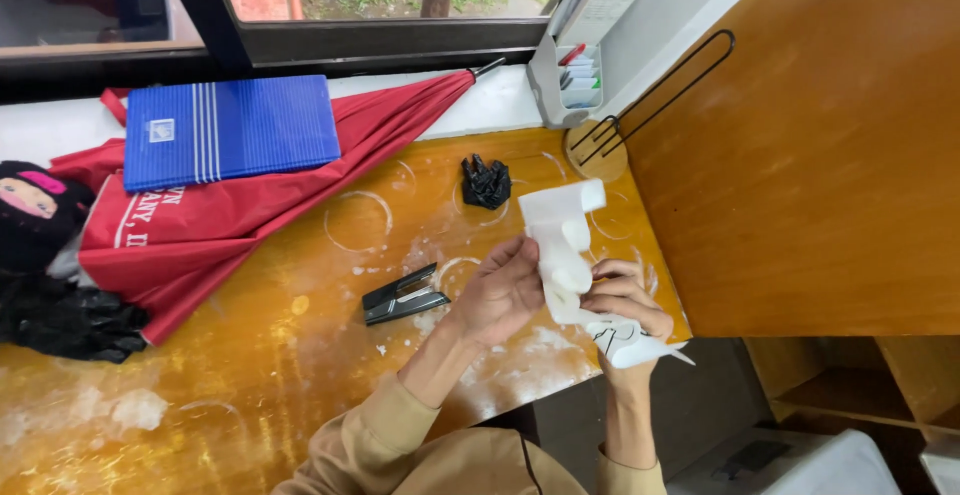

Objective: Folding a printed paper strip into a pleated fan shape and stapling it to create a decoration for a cake.

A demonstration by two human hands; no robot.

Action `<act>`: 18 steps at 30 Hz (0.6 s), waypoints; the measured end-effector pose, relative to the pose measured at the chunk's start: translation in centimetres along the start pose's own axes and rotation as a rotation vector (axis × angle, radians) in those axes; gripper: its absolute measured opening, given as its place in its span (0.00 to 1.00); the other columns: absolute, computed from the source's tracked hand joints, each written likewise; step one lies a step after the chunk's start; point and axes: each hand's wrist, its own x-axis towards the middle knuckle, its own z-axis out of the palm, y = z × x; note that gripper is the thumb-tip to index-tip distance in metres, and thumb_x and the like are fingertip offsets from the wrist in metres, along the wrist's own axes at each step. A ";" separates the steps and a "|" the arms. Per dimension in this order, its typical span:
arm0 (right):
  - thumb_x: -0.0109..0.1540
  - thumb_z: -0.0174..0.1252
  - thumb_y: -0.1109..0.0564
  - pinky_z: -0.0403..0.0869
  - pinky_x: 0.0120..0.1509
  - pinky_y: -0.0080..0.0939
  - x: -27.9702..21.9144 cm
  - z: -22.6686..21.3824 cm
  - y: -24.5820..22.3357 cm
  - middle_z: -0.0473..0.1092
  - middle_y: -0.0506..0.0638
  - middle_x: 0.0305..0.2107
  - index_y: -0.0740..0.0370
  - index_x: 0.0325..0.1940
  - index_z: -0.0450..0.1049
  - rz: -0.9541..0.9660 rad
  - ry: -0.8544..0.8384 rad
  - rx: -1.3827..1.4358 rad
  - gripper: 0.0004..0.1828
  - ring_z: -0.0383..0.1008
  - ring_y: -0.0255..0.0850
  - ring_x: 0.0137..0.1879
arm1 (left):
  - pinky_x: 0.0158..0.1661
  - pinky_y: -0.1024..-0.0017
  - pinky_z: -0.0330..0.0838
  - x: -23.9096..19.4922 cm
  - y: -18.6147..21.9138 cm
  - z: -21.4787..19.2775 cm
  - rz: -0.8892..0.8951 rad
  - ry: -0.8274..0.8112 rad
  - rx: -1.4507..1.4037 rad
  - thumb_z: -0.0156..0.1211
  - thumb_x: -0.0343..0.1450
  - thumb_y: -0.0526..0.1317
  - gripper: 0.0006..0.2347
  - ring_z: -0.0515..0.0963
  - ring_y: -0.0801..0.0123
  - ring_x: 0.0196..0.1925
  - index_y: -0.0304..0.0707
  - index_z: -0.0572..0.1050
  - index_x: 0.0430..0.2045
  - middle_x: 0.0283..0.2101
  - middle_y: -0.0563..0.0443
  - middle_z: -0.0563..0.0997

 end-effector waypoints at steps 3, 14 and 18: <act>0.60 0.69 0.46 0.72 0.56 0.50 0.0 0.8 -0.5 0.75 0.57 0.26 0.66 0.30 0.80 0.055 0.075 -0.033 0.19 0.71 0.55 0.44 | 0.40 0.73 0.79 0.0 0.7 0.5 0.034 0.010 0.145 0.58 0.77 0.38 0.07 0.86 0.68 0.38 0.36 0.79 0.44 0.34 0.47 0.85; 0.56 0.67 0.72 0.76 0.58 0.50 -2.6 2.8 1.3 0.75 0.52 0.36 0.68 0.54 0.73 0.503 0.471 0.287 0.22 0.74 0.38 0.44 | 0.44 0.67 0.81 -1.8 1.0 1.7 0.139 -0.004 1.195 0.73 0.67 0.46 0.14 0.85 0.65 0.40 0.37 0.83 0.38 0.38 0.45 0.87; 0.56 0.65 0.73 0.78 0.54 0.47 -0.4 3.6 -1.0 0.77 0.58 0.33 0.66 0.52 0.74 0.600 0.525 0.375 0.20 0.79 0.45 0.39 | 0.69 0.66 0.59 -2.6 4.6 6.4 -0.031 0.053 1.307 0.64 0.71 0.53 0.26 0.80 0.72 0.56 0.27 0.77 0.54 0.52 0.39 0.83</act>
